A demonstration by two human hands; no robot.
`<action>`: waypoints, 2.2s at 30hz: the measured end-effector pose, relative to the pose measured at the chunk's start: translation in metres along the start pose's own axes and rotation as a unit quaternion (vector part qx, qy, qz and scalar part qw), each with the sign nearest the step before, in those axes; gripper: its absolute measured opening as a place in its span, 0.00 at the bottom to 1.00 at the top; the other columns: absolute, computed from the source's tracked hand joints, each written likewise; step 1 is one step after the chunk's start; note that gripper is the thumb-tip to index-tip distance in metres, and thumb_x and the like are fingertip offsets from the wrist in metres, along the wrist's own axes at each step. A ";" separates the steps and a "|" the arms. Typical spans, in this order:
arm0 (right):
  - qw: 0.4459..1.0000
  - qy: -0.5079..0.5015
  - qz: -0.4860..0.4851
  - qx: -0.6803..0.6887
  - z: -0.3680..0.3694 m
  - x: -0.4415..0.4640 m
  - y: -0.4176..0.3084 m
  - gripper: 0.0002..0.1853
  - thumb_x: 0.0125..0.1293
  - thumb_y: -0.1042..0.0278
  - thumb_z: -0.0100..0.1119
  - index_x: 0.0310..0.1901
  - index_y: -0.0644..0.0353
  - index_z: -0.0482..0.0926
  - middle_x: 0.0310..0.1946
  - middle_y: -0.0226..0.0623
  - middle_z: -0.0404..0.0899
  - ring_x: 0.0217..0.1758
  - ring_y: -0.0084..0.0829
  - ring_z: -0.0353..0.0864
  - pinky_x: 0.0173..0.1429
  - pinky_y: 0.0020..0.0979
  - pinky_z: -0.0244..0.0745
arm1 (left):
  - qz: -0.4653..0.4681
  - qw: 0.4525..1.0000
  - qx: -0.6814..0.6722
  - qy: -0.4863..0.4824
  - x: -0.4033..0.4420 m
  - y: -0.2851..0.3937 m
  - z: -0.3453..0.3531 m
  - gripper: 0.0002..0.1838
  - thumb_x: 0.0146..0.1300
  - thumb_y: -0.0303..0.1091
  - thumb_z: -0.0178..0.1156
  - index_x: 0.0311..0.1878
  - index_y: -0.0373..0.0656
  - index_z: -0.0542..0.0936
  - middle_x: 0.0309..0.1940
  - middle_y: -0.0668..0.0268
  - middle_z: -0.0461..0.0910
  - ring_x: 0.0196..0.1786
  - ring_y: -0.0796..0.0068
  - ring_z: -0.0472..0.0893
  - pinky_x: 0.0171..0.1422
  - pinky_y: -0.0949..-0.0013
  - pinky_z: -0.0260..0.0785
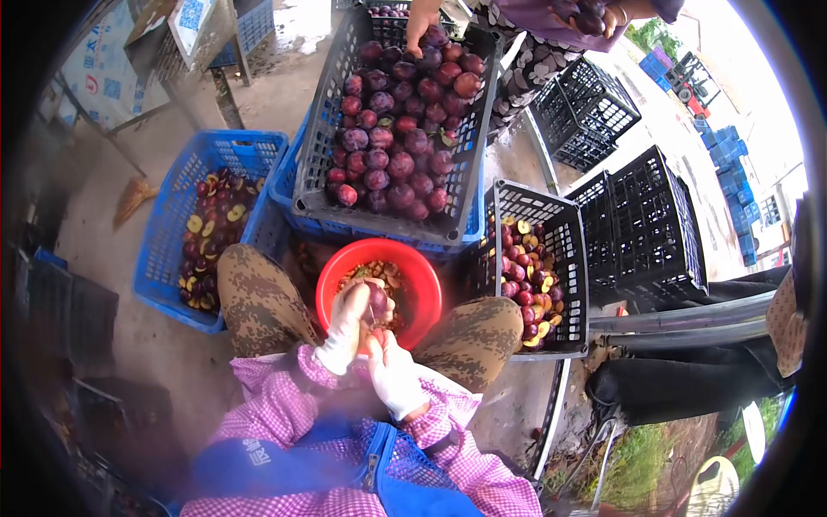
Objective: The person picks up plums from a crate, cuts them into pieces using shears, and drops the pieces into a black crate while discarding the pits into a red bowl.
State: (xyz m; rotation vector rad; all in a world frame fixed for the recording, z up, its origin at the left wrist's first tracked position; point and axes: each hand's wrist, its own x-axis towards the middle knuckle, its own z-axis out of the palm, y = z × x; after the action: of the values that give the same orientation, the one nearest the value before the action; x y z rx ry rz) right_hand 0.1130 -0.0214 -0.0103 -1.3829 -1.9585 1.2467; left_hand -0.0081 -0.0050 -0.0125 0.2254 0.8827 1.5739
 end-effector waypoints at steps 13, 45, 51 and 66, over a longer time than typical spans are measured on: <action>0.995 -0.022 0.036 -0.088 0.000 0.005 0.001 0.15 0.68 0.62 0.51 0.48 0.65 0.72 0.32 0.56 0.79 0.38 0.54 0.80 0.39 0.43 0.74 | -0.060 0.998 -0.015 -0.021 0.006 -0.014 -0.016 0.33 0.61 0.65 0.52 0.54 0.44 0.70 0.37 0.62 0.79 0.41 0.69 0.80 0.51 0.64 0.72; 0.917 0.107 0.097 0.371 -0.030 0.033 0.000 0.13 0.70 0.62 0.50 0.48 0.64 0.73 0.38 0.28 0.76 0.39 0.19 0.69 0.45 0.22 0.66 | 0.180 0.912 0.369 -0.029 0.000 0.034 0.018 0.12 0.69 0.40 0.48 0.47 0.42 0.70 0.34 0.65 0.76 0.35 0.74 0.77 0.42 0.68 0.71; 0.948 0.241 0.039 0.203 -0.018 0.041 -0.015 0.13 0.61 0.61 0.62 0.29 0.63 0.74 0.19 0.34 0.72 0.23 0.21 0.66 0.30 0.28 0.67 | 0.465 0.509 0.724 0.003 -0.028 -0.018 0.014 0.08 0.67 0.26 0.46 0.48 0.37 0.69 0.50 0.52 0.74 0.48 0.63 0.79 0.43 0.64 0.71; 0.837 0.090 0.080 0.533 -0.038 0.062 0.011 0.16 0.66 0.53 0.49 0.31 0.57 0.75 0.22 0.34 0.76 0.14 0.20 0.64 0.18 0.22 0.58 | -0.378 0.920 -0.022 -0.099 -0.006 0.009 -0.004 0.31 0.67 0.63 0.37 0.33 0.43 0.74 0.14 0.63 0.68 0.09 0.78 0.55 0.11 0.77 0.47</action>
State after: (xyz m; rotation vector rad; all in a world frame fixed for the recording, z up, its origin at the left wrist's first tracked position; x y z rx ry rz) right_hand 0.1227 0.0516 -0.0095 -0.9758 -0.7155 1.7761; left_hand -0.0156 -0.0113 -0.0076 -0.0015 0.6566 0.8269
